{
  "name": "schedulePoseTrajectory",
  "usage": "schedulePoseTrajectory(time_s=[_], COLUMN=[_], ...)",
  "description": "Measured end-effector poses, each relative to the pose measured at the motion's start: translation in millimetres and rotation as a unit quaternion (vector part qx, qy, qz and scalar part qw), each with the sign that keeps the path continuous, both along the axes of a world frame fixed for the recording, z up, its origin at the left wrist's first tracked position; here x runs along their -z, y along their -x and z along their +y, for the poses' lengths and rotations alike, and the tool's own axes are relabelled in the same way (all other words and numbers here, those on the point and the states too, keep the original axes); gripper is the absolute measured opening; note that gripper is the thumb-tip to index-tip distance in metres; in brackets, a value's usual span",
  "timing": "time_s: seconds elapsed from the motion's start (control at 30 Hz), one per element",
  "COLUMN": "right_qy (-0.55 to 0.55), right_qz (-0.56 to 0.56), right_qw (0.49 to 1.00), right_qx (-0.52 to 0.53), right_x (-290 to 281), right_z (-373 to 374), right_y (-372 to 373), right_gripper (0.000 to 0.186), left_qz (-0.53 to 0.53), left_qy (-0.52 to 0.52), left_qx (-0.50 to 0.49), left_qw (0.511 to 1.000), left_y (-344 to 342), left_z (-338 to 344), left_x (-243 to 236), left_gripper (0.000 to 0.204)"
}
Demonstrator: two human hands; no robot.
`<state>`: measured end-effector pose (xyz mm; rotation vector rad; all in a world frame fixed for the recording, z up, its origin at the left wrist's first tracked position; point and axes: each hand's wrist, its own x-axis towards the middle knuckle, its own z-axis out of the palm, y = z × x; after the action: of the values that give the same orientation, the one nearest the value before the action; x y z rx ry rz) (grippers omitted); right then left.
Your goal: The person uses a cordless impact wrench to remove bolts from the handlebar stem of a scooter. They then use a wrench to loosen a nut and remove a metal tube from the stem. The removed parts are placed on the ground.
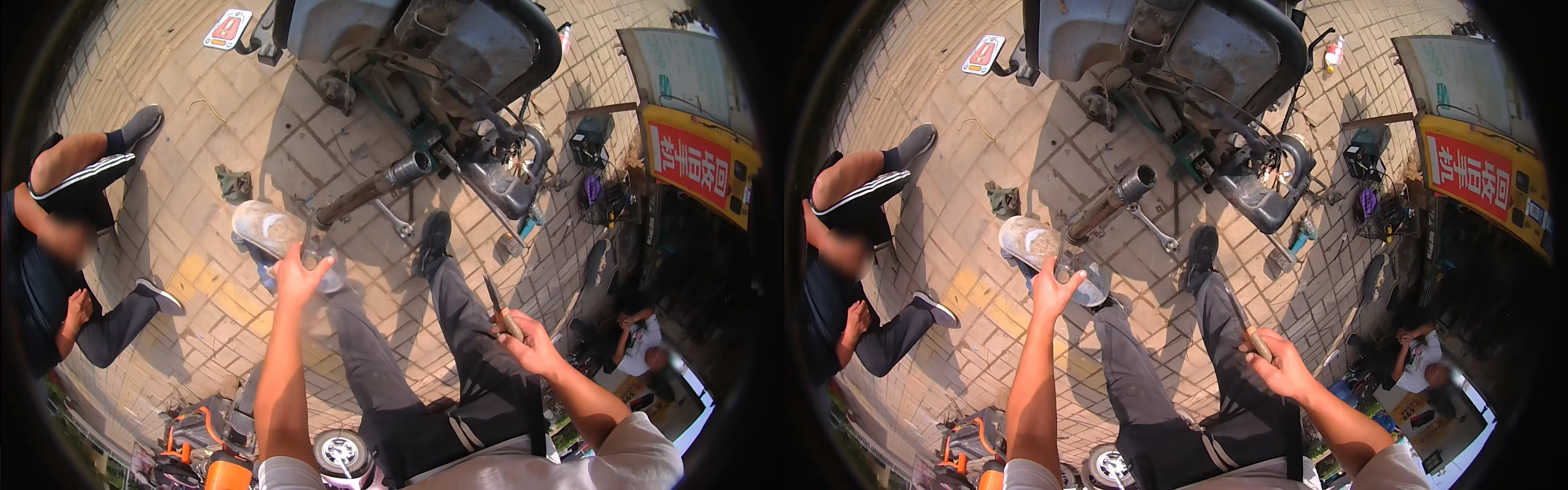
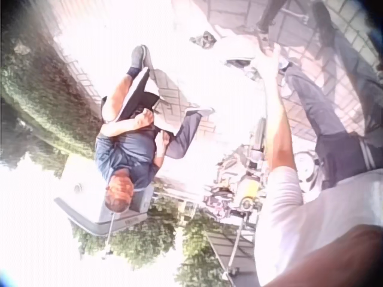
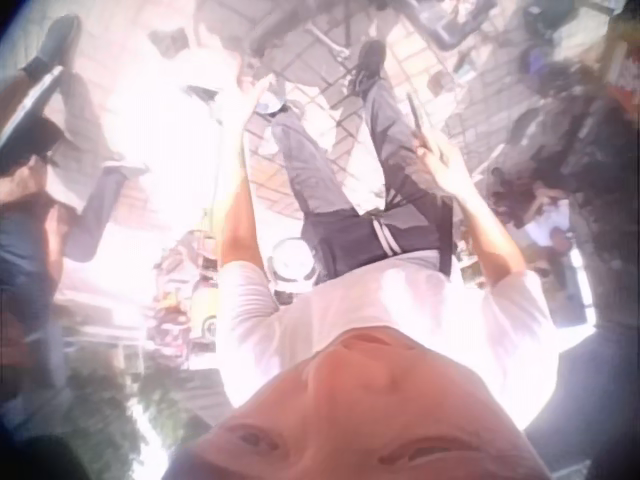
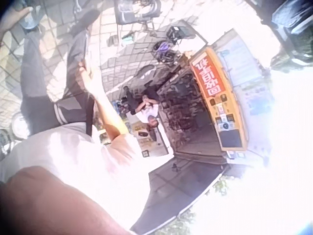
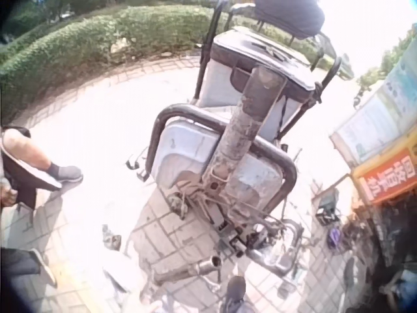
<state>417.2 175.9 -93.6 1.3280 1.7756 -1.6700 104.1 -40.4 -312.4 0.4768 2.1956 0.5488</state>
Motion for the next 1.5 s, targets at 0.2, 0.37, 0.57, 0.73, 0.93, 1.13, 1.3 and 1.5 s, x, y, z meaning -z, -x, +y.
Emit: schedulePoseTrajectory(time_s=[0.2,0.37,0.57,0.73,0.93,1.13,1.3,1.5], right_qy=[-0.041,-0.066,-0.09,-0.089,-0.107,-0.113,-0.076,-0.068], right_qz=[0.006,-0.013,-0.032,-0.035,-0.035,-0.042,-0.027,-0.038], right_qw=[0.999,0.998,0.994,0.99,0.978,0.971,0.977,0.971], right_qx=[-0.014,-0.001,-0.048,-0.108,-0.178,-0.205,-0.198,-0.226], right_x=[-8.6,-7.1,-4.0,-2.1,-8.1,-11.9,-11.0,-14.5], right_z=[5.1,16.8,26.9,35.0,50.2,25.3,-15.0,-36.5], right_y=[0.2,-11.5,-24.0,-26.4,-28.5,-32.0,-36.0,-28.0], right_gripper=[0.017,0.018,0.019,0.02,0.02,0.021,0.021,0.021], left_qz=[-0.035,-0.04,-0.004,-0.013,0.001,0.002,-0.042,-0.026], left_qy=[-0.073,-0.087,-0.137,-0.133,-0.143,-0.117,-0.103,-0.11], left_qx=[-0.036,-0.014,0.0,0.013,0.012,0.027,0.014,0.006], left_qw=[0.996,0.995,0.991,0.991,0.99,0.993,0.994,0.994], left_y=[-33.9,-57.2,-92.0,-119.3,-148.0,-157.9,-158.4,-153.5], left_z=[-18.1,-10.9,-11.0,-21.8,-61.2,-89.7,-112.9,-124.6], left_x=[-3.0,11.3,46.8,47.2,57.5,62.8,63.2,61.4], left_gripper=[0.058,0.063,0.061,0.068,0.07,0.068,0.069,0.072])
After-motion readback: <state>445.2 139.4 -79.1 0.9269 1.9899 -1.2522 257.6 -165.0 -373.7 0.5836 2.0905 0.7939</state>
